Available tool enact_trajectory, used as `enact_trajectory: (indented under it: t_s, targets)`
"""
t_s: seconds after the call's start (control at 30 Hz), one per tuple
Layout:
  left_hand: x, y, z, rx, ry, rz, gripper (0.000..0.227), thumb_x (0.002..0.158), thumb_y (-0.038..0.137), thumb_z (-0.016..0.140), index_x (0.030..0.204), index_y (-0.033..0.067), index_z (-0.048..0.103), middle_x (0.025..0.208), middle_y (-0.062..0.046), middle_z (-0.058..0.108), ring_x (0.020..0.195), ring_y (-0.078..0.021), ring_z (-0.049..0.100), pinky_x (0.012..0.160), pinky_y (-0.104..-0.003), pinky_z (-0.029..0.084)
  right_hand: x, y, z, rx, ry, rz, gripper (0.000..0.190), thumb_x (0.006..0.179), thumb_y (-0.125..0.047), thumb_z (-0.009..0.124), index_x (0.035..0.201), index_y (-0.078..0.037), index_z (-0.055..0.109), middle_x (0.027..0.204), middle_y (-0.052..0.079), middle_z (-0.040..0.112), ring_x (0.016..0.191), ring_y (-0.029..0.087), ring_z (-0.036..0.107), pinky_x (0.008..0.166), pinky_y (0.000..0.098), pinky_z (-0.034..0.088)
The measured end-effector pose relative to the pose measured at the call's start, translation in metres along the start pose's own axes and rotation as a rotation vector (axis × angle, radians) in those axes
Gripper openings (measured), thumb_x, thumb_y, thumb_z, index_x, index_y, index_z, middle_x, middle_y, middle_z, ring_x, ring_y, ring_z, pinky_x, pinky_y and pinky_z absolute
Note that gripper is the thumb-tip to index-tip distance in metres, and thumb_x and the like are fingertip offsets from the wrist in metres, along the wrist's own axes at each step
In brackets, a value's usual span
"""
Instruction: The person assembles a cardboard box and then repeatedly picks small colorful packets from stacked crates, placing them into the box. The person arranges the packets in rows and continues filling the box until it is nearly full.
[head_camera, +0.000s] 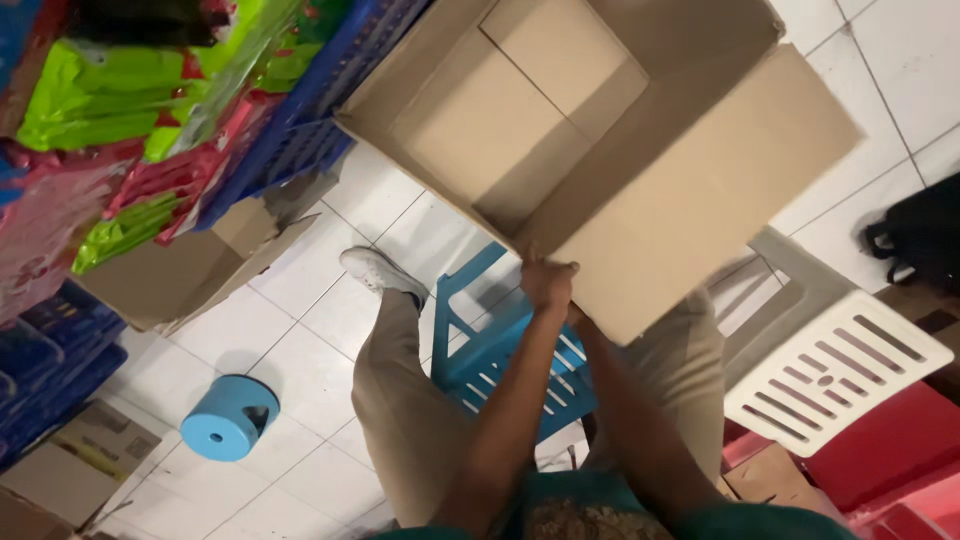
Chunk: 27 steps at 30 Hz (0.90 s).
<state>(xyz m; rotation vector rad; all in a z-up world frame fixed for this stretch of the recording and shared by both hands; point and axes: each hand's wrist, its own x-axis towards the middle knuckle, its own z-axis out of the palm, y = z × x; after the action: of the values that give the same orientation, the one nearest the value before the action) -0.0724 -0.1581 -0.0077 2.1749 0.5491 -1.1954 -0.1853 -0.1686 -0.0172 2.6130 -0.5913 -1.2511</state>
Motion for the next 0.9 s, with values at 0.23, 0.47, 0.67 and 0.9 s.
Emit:
enact_trajectory:
  t_s: [0.23,0.47,0.67,0.9]
  targets:
    - [-0.029,0.003,0.008,0.020,0.075,0.270,0.051,0.070,0.026,0.090,0.117,0.0116,0.076,0.100,-0.018,0.074,0.099,-0.0389,0.074,0.093,-0.049,0.056,-0.075,0.050,0.048,1.284,-0.349,0.341,0.053,0.098,-0.059,0.055,0.076,-0.017,0.078,0.070,0.007,0.070,0.068,0.022,0.072,0.068,0.0431,0.053]
    - [-0.043,0.006,0.005,0.077,0.133,0.518,0.024,0.086,0.000,0.078,0.108,0.0050,0.072,0.096,-0.019,0.075,0.090,-0.0375,0.075,0.078,-0.051,0.063,-0.024,0.141,-0.084,1.635,-0.246,0.845,0.089,0.092,-0.076,0.057,0.158,-0.017,0.043,0.158,0.022,0.043,0.145,0.045,0.040,0.119,0.0652,0.027]
    - [-0.053,0.012,-0.010,0.073,0.042,0.560,0.027,0.091,-0.003,0.071,0.117,0.0046,0.071,0.104,-0.019,0.073,0.099,-0.0393,0.073,0.083,-0.055,0.064,0.129,0.117,-0.075,1.989,-0.325,0.794,0.067,0.084,-0.027,0.077,0.140,-0.001,0.049,0.112,0.032,0.062,0.068,0.050,0.072,0.055,0.0610,0.066]
    - [-0.016,-0.026,-0.065,-0.277,-0.021,0.279,0.036,0.088,0.010,0.075,0.121,0.0039,0.062,0.112,-0.028,0.067,0.108,-0.0395,0.068,0.090,-0.051,0.057,0.107,0.066,-0.015,2.096,-0.151,0.867,0.078,0.098,-0.029,0.068,0.156,0.005,0.029,0.128,0.030,0.053,0.080,0.030,0.070,0.062,0.0533,0.061]
